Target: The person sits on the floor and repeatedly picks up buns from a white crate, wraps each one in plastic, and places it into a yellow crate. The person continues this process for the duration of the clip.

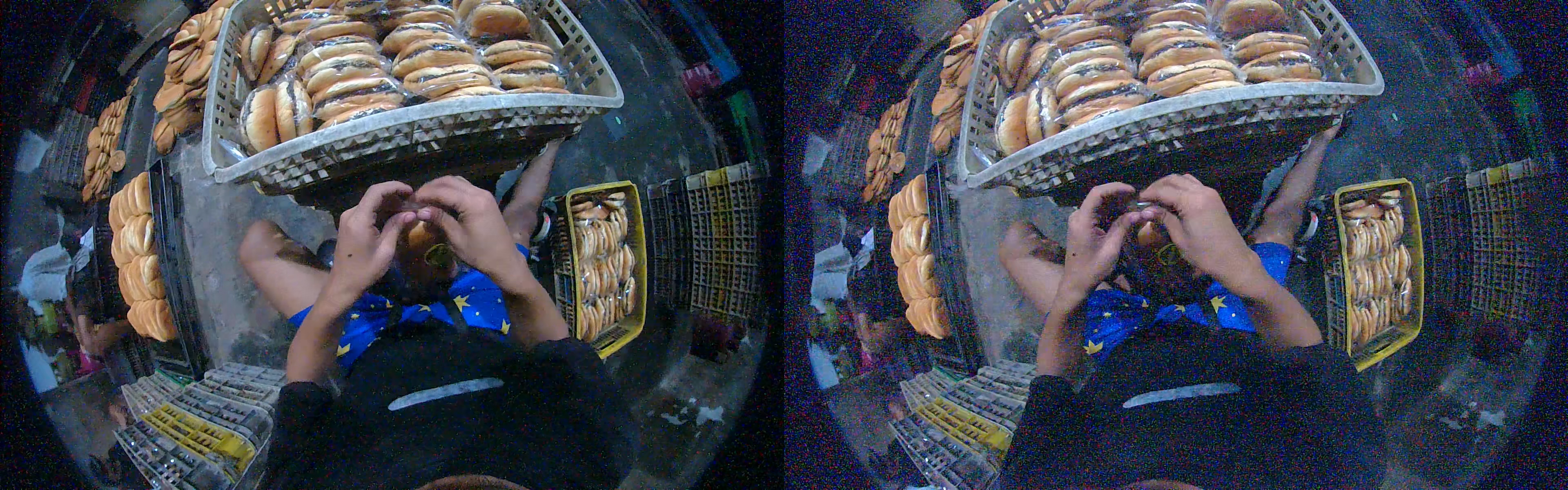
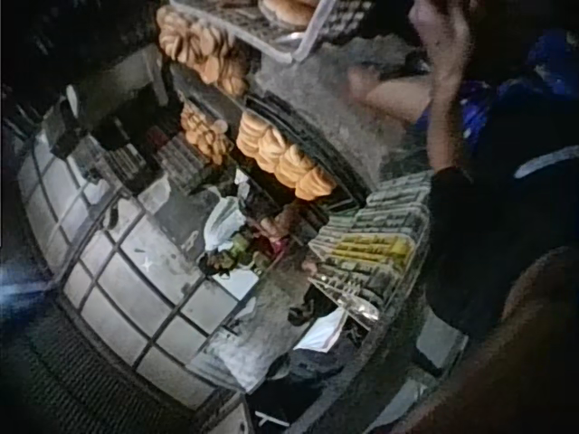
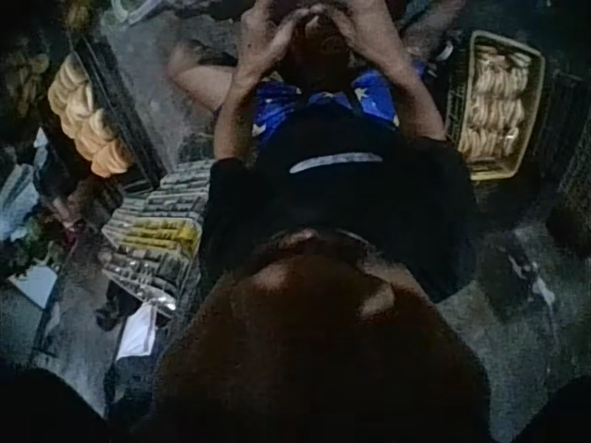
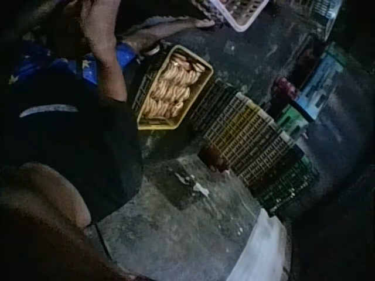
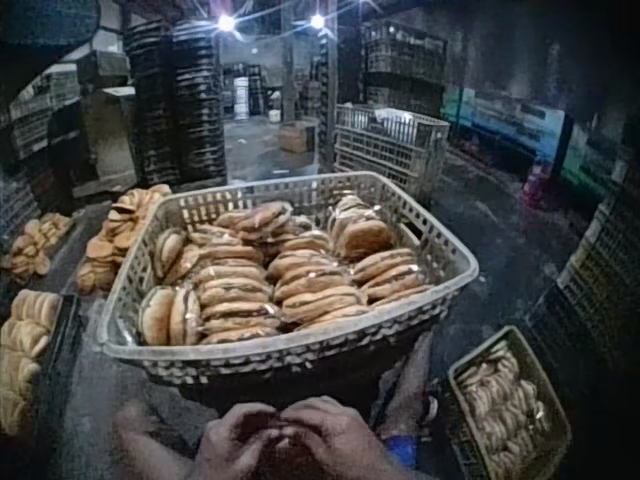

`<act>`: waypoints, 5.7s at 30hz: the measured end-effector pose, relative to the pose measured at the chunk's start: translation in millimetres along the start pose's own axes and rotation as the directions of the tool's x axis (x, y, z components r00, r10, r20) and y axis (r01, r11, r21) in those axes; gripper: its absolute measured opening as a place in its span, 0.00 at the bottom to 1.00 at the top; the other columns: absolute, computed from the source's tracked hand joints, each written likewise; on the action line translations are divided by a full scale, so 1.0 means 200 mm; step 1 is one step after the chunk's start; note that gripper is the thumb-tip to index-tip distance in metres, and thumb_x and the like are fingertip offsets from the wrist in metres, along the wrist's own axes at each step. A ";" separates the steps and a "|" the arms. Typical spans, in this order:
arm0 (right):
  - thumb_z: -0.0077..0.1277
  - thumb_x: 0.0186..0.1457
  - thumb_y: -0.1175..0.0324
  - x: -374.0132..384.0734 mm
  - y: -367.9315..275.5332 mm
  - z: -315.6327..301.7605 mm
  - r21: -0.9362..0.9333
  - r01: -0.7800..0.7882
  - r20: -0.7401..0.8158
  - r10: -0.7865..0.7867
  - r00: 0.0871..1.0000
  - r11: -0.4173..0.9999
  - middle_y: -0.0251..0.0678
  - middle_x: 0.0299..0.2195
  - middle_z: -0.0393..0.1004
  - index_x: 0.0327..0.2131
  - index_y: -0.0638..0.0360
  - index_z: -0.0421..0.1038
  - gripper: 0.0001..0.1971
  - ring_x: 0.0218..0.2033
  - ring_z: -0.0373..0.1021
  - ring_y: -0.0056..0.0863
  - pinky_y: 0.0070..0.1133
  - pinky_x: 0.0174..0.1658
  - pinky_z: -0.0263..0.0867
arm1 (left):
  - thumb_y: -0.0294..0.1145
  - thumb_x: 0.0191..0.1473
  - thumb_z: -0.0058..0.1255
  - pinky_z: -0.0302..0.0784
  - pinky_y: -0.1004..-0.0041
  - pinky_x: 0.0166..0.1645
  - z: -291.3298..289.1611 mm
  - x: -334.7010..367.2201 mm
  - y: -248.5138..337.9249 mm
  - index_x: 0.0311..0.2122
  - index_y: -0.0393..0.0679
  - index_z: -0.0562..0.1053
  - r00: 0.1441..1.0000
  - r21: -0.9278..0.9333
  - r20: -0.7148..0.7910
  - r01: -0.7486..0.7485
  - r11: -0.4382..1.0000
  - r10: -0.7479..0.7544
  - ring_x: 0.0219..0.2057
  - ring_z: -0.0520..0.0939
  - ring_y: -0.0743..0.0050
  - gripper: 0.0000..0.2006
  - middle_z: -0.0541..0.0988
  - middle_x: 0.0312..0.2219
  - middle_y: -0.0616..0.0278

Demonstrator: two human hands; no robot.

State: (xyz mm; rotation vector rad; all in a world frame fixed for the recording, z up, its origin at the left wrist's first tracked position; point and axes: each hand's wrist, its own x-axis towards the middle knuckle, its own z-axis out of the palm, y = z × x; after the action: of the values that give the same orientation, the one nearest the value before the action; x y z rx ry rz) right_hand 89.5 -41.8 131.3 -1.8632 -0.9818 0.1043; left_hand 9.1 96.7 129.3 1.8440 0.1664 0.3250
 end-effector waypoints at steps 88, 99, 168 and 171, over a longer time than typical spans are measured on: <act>0.49 0.38 0.69 1.42 1.15 -1.14 -0.831 0.009 0.121 0.164 0.979 0.557 0.46 0.32 0.71 0.30 0.63 0.69 0.12 0.35 0.68 0.41 0.32 0.35 0.64 | 0.38 0.41 0.49 0.59 0.60 0.50 0.74 1.51 0.07 0.46 0.39 0.62 0.783 0.645 0.418 -0.612 0.457 0.460 0.46 0.64 0.48 0.25 0.66 0.42 0.47; 0.56 0.30 0.64 1.14 0.37 -1.32 -0.754 -0.029 -0.079 -0.047 0.996 0.657 0.46 0.26 0.69 0.25 0.63 0.64 0.17 0.31 0.66 0.40 0.28 0.34 0.61 | 0.50 0.47 0.45 0.64 0.70 0.44 0.70 1.54 0.24 0.43 0.33 0.60 0.974 -0.427 0.090 -0.153 0.891 0.210 0.39 0.72 0.64 0.28 0.72 0.34 0.52; 0.48 0.45 0.64 -0.19 0.13 -0.12 -0.284 -0.372 0.025 0.395 0.919 0.884 0.48 0.32 0.68 0.39 0.66 0.62 0.19 0.31 0.67 0.41 0.29 0.35 0.62 | 0.38 0.50 0.43 0.66 0.76 0.38 0.26 0.13 -0.19 0.34 0.35 0.68 0.957 -0.083 0.277 0.116 0.990 -0.089 0.31 0.72 0.74 0.14 0.72 0.29 0.55; 0.50 0.44 0.62 -0.22 0.13 -0.07 0.195 -0.388 -0.393 0.434 0.811 0.901 0.44 0.26 0.67 0.40 0.67 0.60 0.22 0.33 0.66 0.40 0.30 0.38 0.61 | 0.41 0.49 0.45 0.65 0.76 0.39 0.52 0.09 -0.22 0.33 0.36 0.67 0.974 -0.385 -0.191 -0.187 0.904 0.121 0.32 0.70 0.73 0.15 0.70 0.30 0.56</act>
State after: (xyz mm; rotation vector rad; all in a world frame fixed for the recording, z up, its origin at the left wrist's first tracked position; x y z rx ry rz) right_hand 80.9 -87.1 104.0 -1.8652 -0.2517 0.0021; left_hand 60.2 19.1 62.9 1.4233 0.0582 0.5787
